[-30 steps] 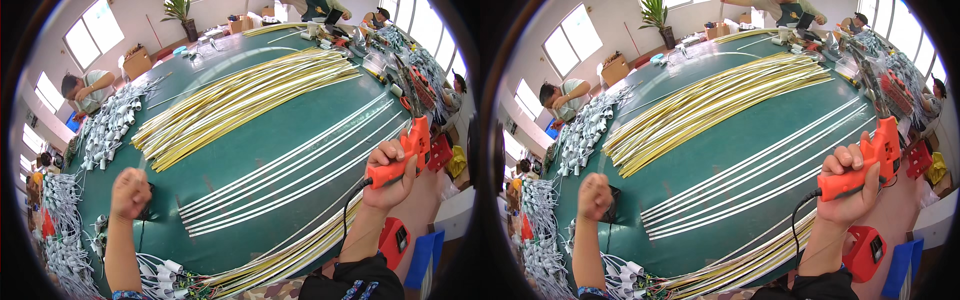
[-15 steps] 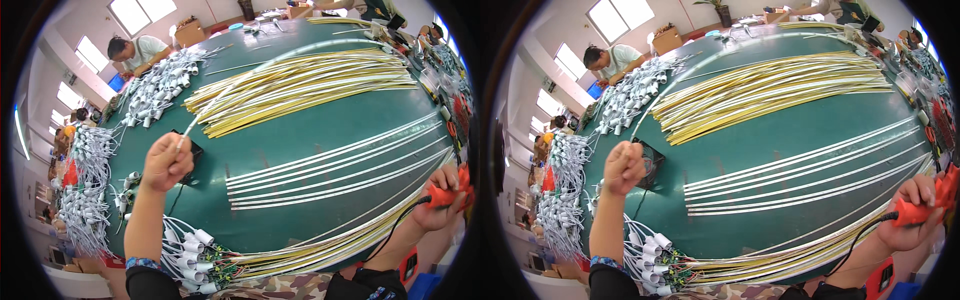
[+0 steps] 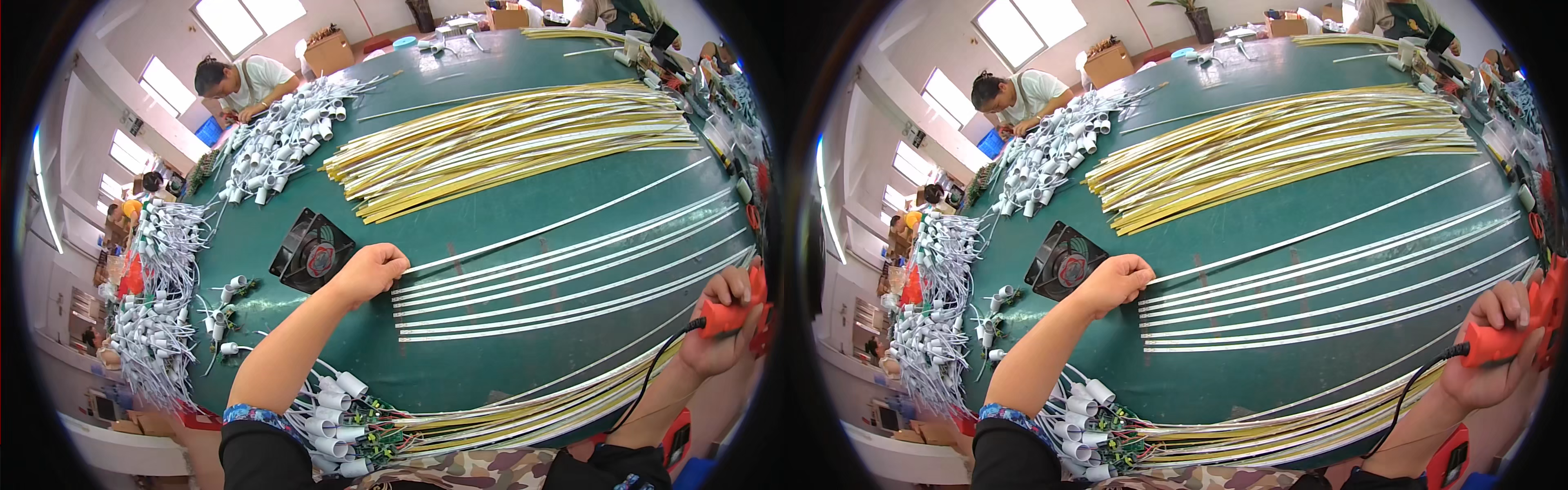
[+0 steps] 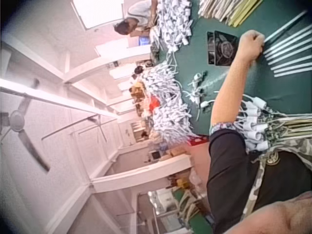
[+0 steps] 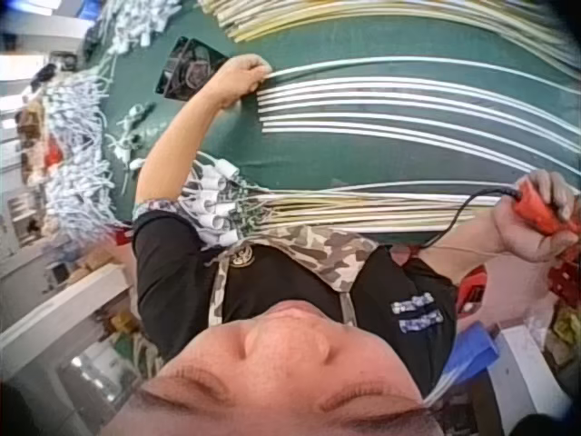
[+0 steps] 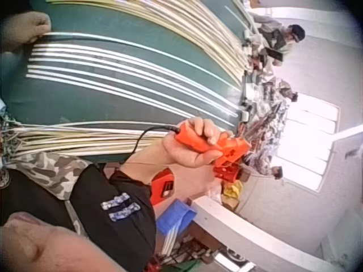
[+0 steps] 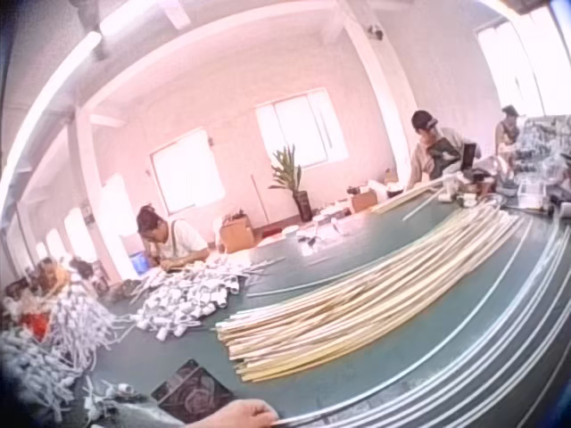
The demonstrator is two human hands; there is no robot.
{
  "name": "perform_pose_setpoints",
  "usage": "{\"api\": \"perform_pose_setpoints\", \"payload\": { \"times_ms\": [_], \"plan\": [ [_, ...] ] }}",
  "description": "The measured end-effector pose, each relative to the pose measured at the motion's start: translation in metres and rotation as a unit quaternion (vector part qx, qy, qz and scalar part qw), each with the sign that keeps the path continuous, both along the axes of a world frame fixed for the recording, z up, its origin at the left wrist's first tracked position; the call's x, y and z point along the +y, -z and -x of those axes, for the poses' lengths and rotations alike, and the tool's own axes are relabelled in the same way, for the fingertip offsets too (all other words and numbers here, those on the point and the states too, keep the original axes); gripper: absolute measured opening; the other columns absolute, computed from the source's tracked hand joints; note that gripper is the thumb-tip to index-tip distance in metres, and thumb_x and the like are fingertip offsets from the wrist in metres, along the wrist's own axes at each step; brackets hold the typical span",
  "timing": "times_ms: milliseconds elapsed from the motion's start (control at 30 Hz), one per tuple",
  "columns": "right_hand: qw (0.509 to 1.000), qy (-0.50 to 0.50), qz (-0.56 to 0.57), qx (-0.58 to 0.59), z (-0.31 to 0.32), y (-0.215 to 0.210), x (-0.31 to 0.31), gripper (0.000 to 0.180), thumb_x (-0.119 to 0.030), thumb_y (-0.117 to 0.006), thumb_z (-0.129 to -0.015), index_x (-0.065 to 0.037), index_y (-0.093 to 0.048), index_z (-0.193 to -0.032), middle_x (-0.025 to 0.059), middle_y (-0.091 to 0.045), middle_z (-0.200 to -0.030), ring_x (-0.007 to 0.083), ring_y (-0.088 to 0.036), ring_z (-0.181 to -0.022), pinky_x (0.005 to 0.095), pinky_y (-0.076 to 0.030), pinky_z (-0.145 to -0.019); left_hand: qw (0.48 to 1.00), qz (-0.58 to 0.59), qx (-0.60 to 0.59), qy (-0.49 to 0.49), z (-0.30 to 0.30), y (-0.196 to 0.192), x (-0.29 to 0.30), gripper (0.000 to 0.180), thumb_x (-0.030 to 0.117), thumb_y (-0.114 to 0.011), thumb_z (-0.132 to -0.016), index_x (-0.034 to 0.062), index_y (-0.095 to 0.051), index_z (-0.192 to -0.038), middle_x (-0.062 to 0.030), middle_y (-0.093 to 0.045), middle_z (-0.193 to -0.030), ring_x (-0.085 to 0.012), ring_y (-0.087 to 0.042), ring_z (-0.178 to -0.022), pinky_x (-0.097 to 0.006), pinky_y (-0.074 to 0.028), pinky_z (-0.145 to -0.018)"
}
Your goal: The person lines up LED light strips on a workbench by hand and solders wire connections from power drivers onto the strips using a soldering gun.
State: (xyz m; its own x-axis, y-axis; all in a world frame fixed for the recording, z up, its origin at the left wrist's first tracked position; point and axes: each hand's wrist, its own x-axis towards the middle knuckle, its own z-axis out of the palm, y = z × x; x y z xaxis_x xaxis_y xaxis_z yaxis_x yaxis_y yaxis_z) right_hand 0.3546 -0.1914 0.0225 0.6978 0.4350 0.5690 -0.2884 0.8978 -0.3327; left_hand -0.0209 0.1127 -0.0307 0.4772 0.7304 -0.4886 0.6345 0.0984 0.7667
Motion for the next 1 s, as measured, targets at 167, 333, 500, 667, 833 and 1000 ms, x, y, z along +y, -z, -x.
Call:
{"api": "perform_pose_setpoints", "payload": {
  "times_ms": [167,333,500,667,833,1000],
  "plan": [
    [1.000,-0.014,0.018,0.001,0.000,0.001,0.002,0.058,-0.010,-0.059,-0.091,0.009,-0.029,-0.137,0.0061,-0.042,-0.092,0.0141,-0.040,-0.088,0.0254,-0.037,-0.076,0.991,0.123,-0.052,-0.023,0.023,0.000,0.011,0.019,0.018,-0.059,-0.093,0.0016,-0.059,-0.102,-0.0025,-0.059,-0.086,-0.0073,-0.051,-0.065,-0.021,-0.040,-0.055],
    [0.999,-0.028,0.025,0.004,-0.001,0.003,0.003,0.059,-0.010,-0.059,-0.091,0.007,-0.028,-0.138,0.0061,-0.042,-0.093,0.0141,-0.040,-0.088,0.0252,-0.037,-0.076,0.987,0.140,-0.074,-0.010,0.032,-0.001,0.010,0.010,0.009,-0.061,-0.091,0.0016,-0.060,-0.098,-0.0014,-0.058,-0.079,-0.0066,-0.049,-0.062,-0.020,-0.039,-0.054],
    [0.999,-0.031,0.027,0.017,-0.003,0.005,0.005,0.059,-0.010,-0.059,-0.091,0.007,-0.028,-0.138,0.0057,-0.042,-0.093,0.0138,-0.040,-0.088,0.0246,-0.037,-0.076,0.998,0.049,-0.038,0.031,0.024,-0.009,0.004,0.008,0.005,-0.059,-0.091,0.0007,-0.062,-0.097,0.0008,-0.054,-0.071,-0.0059,-0.047,-0.061,-0.020,-0.037,-0.053],
    [0.999,-0.022,0.034,0.019,0.001,0.005,0.007,0.058,-0.011,-0.059,-0.091,0.009,-0.030,-0.137,0.0047,-0.041,-0.091,0.0120,-0.039,-0.086,0.0238,-0.037,-0.075,0.997,0.008,-0.006,0.073,0.021,-0.006,0.002,0.015,0.005,-0.058,-0.091,0.0022,-0.066,-0.103,0.0023,-0.057,-0.075,-0.0052,-0.045,-0.063,-0.021,-0.038,-0.056],
    [0.999,-0.020,0.039,0.019,0.000,0.005,0.007,0.058,-0.012,-0.058,-0.092,0.010,-0.030,-0.138,0.0047,-0.041,-0.091,0.0117,-0.039,-0.085,0.0236,-0.037,-0.075,0.995,-0.006,0.013,0.101,0.011,-0.009,-0.004,0.013,0.005,-0.058,-0.090,0.0021,-0.067,-0.099,0.0020,-0.060,-0.078,-0.0055,-0.048,-0.066,-0.022,-0.040,-0.059],
    [0.998,-0.010,0.051,0.020,0.002,0.005,0.010,0.059,-0.012,-0.059,-0.092,0.010,-0.030,-0.138,0.0049,-0.041,-0.091,0.0115,-0.039,-0.086,0.0235,-0.037,-0.075,0.992,-0.056,0.038,0.108,0.007,-0.007,-0.002,0.007,0.006,-0.062,-0.087,0.0017,-0.065,-0.091,0.0009,-0.061,-0.078,-0.0070,-0.051,-0.068,-0.023,-0.041,-0.060]
  ]
}}
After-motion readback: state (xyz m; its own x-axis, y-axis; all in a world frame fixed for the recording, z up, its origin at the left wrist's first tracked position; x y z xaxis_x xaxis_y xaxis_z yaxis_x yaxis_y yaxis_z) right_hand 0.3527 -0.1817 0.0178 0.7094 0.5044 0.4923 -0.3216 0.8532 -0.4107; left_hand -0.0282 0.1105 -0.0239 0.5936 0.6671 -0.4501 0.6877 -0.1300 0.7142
